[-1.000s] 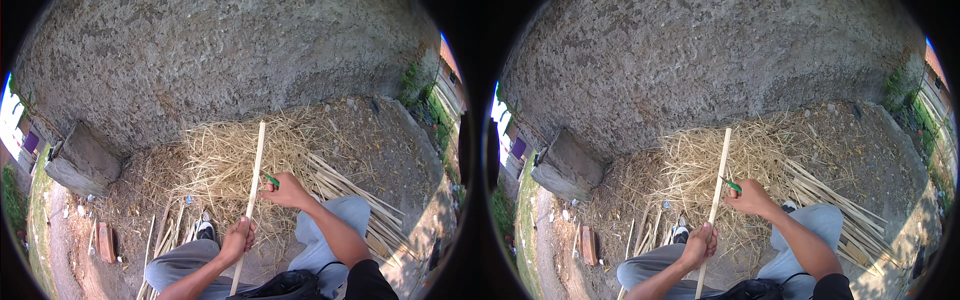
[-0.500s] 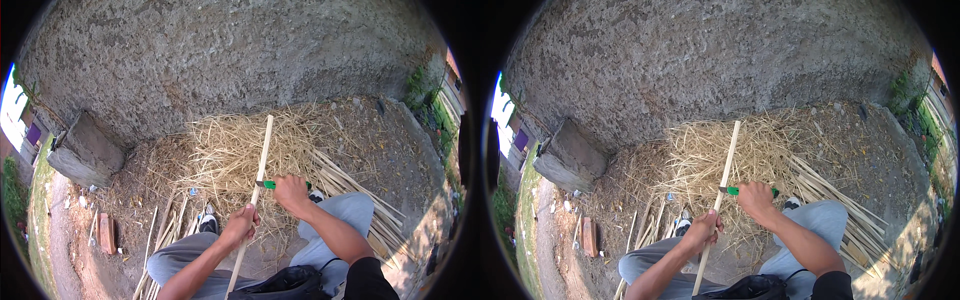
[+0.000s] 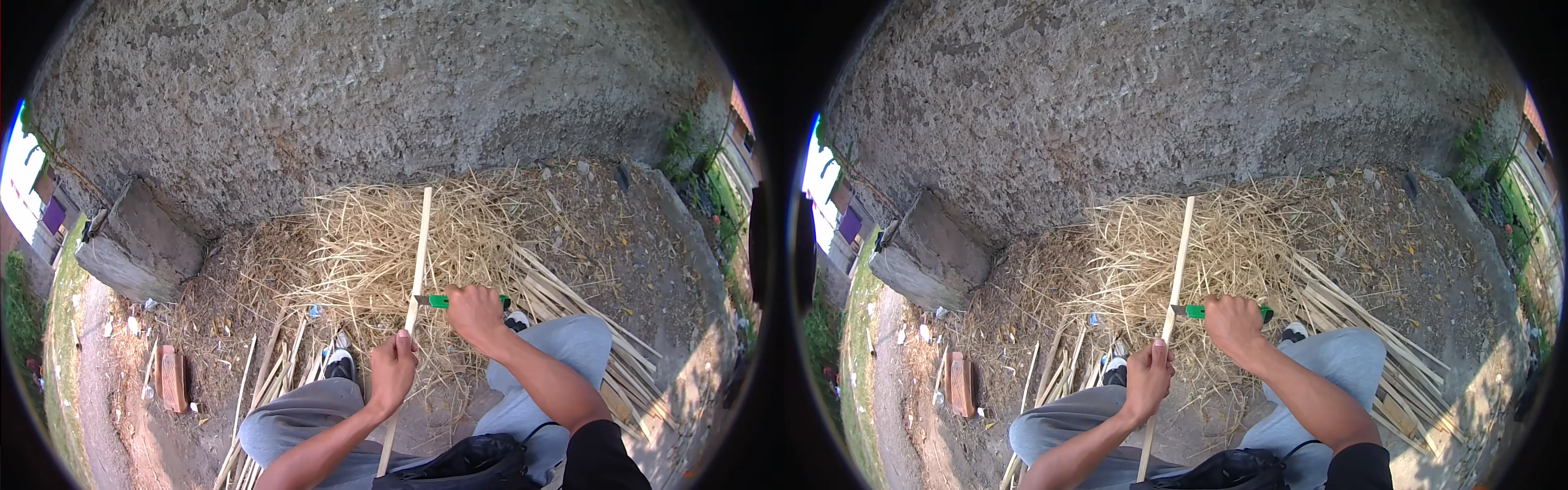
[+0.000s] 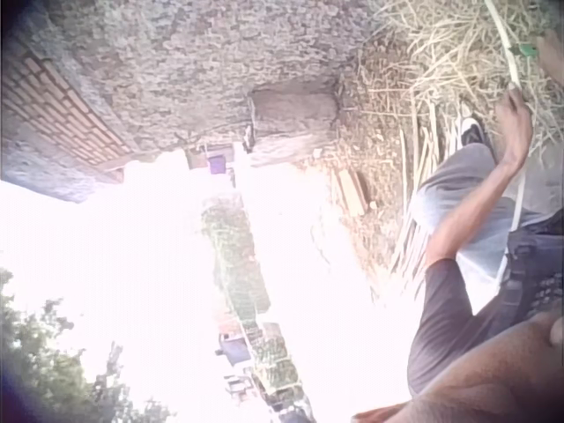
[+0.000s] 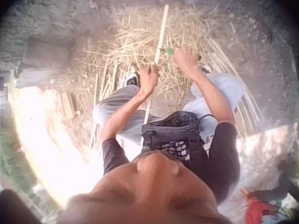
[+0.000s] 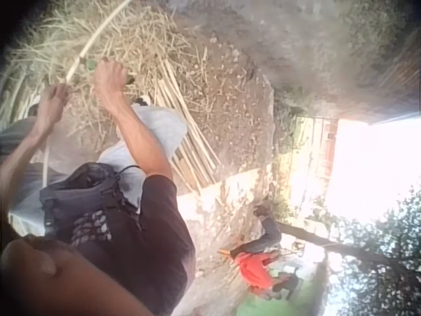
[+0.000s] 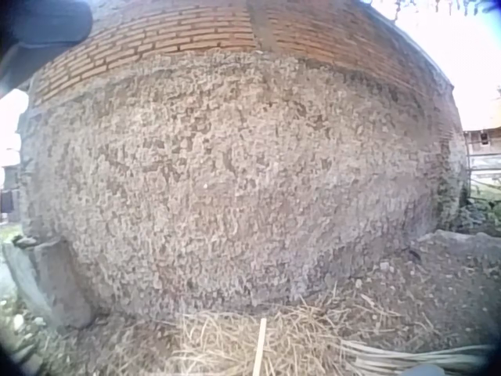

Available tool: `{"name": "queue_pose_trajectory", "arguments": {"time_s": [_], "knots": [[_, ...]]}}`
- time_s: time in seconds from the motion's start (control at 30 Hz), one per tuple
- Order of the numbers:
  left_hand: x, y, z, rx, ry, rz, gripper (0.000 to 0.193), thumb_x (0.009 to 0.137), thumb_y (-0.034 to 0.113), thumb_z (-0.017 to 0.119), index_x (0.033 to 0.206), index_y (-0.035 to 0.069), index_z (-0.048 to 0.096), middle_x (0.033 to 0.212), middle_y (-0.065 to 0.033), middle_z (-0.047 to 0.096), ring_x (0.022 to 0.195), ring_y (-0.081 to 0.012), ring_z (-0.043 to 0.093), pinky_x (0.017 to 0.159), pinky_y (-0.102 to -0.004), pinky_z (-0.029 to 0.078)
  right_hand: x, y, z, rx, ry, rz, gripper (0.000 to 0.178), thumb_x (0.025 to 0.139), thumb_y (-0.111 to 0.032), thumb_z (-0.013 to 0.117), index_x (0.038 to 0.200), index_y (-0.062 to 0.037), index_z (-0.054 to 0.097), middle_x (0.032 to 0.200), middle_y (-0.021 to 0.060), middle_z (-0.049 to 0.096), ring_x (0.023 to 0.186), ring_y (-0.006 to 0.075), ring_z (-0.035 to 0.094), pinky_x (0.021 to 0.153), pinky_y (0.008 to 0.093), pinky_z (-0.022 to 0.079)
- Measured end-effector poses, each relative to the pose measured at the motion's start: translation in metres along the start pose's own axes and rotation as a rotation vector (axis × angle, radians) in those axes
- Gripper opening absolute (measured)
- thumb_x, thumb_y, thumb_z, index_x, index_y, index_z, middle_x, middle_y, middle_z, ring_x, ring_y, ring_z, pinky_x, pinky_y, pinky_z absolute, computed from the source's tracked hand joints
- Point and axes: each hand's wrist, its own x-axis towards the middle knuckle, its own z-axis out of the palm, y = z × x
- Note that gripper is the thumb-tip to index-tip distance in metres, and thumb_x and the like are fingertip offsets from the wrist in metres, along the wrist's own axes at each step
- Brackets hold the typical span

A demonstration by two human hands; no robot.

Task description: The person scrapes and whittles a wooden stick using a utility knife, then scrapes along the stick with a knife.

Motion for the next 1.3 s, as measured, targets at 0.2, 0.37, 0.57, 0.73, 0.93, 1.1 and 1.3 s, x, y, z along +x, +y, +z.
{"name": "queue_pose_trajectory", "arguments": {"time_s": [0.2, 0.37, 0.57, 0.73, 0.93, 1.1, 1.3], "knots": [[-0.003, 0.008, 0.004, 0.103, -0.003, 0.063, 0.046, 0.105, 0.031, 0.042, 0.076, -0.001, 0.059, 0.051, -0.0049, 0.049, 0.046, -0.0111, 0.045, 0.045, -0.0325, 0.036, -0.002, 0.000, -0.001, -0.023, 0.070, -0.028, 0.012, 0.083, -0.006, 0.058, 0.079, -0.0013, 0.068, 0.063, 0.0170, 0.068, 0.055, 0.0284, 0.069, 0.050, 0.0417, 0.053], [-0.009, 0.015, 0.000, 0.189, -0.048, 0.104, 0.045, 0.105, 0.029, 0.042, 0.075, -0.001, 0.057, 0.051, -0.0064, 0.048, 0.045, -0.0130, 0.045, 0.046, -0.0343, 0.037, -0.004, 0.002, 0.002, -0.063, 0.091, 0.000, 0.014, 0.082, -0.006, 0.058, 0.085, -0.0007, 0.071, 0.065, 0.0169, 0.069, 0.057, 0.0279, 0.070, 0.051, 0.0410, 0.054], [-0.010, 0.016, -0.005, 0.197, -0.132, 0.084, 0.042, 0.106, 0.034, 0.041, 0.079, 0.004, 0.052, 0.056, 0.0017, 0.045, 0.044, -0.0050, 0.039, 0.038, -0.0252, 0.031, 0.000, 0.012, 0.018, -0.105, 0.175, -0.032, 0.016, 0.080, -0.004, 0.059, 0.087, 0.0008, 0.073, 0.067, 0.0174, 0.070, 0.057, 0.0267, 0.070, 0.048, 0.0400, 0.053], [-0.011, 0.015, -0.013, 0.247, -0.160, 0.084, 0.041, 0.106, 0.032, 0.040, 0.080, 0.003, 0.053, 0.057, 0.0015, 0.045, 0.044, -0.0050, 0.039, 0.038, -0.0250, 0.033, 0.015, 0.022, 0.025, -0.058, 0.145, 0.025, 0.014, 0.080, -0.004, 0.060, 0.084, 0.0013, 0.072, 0.070, 0.0186, 0.069, 0.060, 0.0280, 0.069, 0.050, 0.0426, 0.052], [-0.051, 0.010, -0.024, 0.262, -0.297, 0.005, 0.038, 0.105, 0.032, 0.044, 0.082, 0.003, 0.053, 0.056, 0.0018, 0.045, 0.044, -0.0047, 0.039, 0.038, -0.0246, 0.032, 0.039, 0.094, 0.034, -0.087, 0.130, 0.385, 0.015, 0.084, -0.005, 0.059, 0.080, -0.0011, 0.073, 0.083, 0.0209, 0.070, 0.075, 0.0337, 0.071, 0.059, 0.0445, 0.056], [-0.059, 0.012, -0.042, 0.290, -0.294, 0.005, 0.038, 0.104, 0.034, 0.047, 0.082, 0.003, 0.054, 0.056, 0.0024, 0.044, 0.044, -0.0044, 0.038, 0.038, -0.0237, 0.031, 0.032, 0.149, 0.045, -0.030, 0.077, 0.654, 0.014, 0.083, -0.005, 0.060, 0.084, -0.0001, 0.073, 0.094, 0.0208, 0.071, 0.086, 0.0360, 0.071, 0.070, 0.0458, 0.057], [-0.022, 0.005, -0.069, 0.107, -0.201, -0.259, 0.036, 0.104, 0.031, 0.046, 0.091, 0.000, 0.057, 0.062, 0.0001, 0.052, 0.049, -0.0071, 0.046, 0.045, -0.0263, 0.039, 0.020, 0.070, 0.004, 0.215, 0.020, 0.439, 0.014, 0.079, -0.006, 0.063, 0.089, -0.0008, 0.071, 0.089, 0.0252, 0.069, 0.087, 0.0415, 0.068, 0.080, 0.0509, 0.053]]}}
